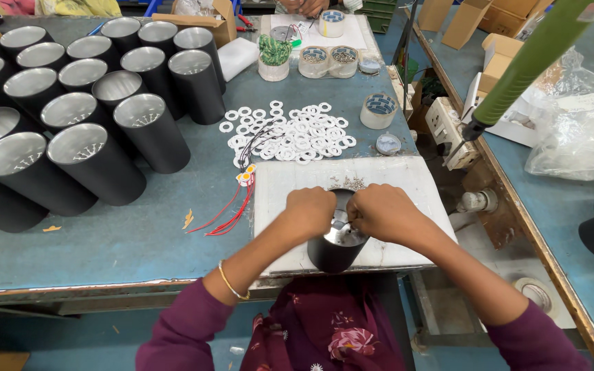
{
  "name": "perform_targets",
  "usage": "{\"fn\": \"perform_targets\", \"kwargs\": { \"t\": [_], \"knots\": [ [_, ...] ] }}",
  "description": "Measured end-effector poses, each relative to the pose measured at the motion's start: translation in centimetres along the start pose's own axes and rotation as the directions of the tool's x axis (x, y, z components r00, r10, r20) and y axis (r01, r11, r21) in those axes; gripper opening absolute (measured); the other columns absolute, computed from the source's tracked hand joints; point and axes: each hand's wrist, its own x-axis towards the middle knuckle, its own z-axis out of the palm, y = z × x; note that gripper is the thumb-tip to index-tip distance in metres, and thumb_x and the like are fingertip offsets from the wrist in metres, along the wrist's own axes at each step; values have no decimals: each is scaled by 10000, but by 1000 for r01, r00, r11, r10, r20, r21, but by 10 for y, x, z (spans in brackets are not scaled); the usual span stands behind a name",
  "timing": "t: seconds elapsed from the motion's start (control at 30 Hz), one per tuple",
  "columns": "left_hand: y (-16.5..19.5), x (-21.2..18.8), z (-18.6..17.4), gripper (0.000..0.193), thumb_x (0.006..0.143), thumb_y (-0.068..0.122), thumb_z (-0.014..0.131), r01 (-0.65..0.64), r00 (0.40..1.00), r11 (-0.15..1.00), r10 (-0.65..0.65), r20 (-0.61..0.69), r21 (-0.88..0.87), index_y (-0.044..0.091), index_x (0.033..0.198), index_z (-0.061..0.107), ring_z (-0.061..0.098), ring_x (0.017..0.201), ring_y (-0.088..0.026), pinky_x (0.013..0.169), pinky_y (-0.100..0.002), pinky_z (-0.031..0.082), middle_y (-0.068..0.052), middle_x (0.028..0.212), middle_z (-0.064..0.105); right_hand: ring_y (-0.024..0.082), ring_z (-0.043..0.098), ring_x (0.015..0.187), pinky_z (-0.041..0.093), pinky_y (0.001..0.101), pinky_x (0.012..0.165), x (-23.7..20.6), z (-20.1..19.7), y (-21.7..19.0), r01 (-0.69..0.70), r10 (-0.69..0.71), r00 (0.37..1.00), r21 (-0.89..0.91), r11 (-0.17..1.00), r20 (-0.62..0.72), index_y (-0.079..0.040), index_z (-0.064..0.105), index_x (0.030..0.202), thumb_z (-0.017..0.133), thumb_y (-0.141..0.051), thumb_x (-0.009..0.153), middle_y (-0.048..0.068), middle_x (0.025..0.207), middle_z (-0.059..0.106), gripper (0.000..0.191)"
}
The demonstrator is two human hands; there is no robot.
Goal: The person assembles LED light fixtures by inserting LED modules into cylindrical housings, securing them with screws using a power screwdriver, and taping wires. The person repeats this process for multiple units, placing finished housings aside.
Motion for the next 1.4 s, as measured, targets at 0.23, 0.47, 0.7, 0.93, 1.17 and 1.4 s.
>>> {"fn": "perform_targets", "kwargs": {
  "t": [0.23,0.47,0.7,0.93,1.17,1.4],
  "knots": [
    [-52,37,-16,336,978,351,663,-380,783,846,510,356,-374,34,1042,757,621,752,-237,699,-390,514,-126,860,710,313,721,772,566,442,710,-7,3,0,-11,11,1000,-13,1000,-29,-199,807,816,729,-168,732,85,764,750,119],
    [-50,34,1,336,907,372,698,-281,844,828,454,285,-485,105,1086,794,690,824,-211,752,-365,538,-74,935,797,331,719,745,562,459,691,-9,10,1,-16,15,998,-18,1000,-64,-206,811,815,713,-160,747,90,750,746,128],
    [-34,18,-11,303,795,362,761,-228,894,881,358,270,-415,209,1045,836,729,896,-262,799,-376,548,-87,977,800,332,719,746,562,460,688,-8,9,3,-31,30,998,-28,999,-47,-203,811,813,719,-171,754,91,747,745,113],
    [-24,0,-12,305,659,356,861,-225,960,881,273,61,-416,117,844,822,666,892,-286,776,-414,543,-110,965,656,314,727,780,563,451,713,-7,6,2,-55,55,998,8,998,-33,-202,810,849,717,-194,772,74,790,761,121],
    [-17,-13,-13,299,644,305,854,-212,977,900,210,-49,-381,101,844,763,665,915,-285,808,-406,539,-102,946,658,300,723,884,560,456,802,-23,-26,0,22,-23,989,11,1000,143,-250,763,1084,633,-250,873,69,938,769,249],
    [-2,-29,-13,323,647,256,847,-167,986,915,163,-41,-368,99,906,736,673,929,-294,795,-417,540,-85,983,638,250,659,1141,522,414,941,-41,-56,6,239,-253,910,82,967,329,-237,675,1306,526,-236,910,-16,1344,661,423]
  ]
}}
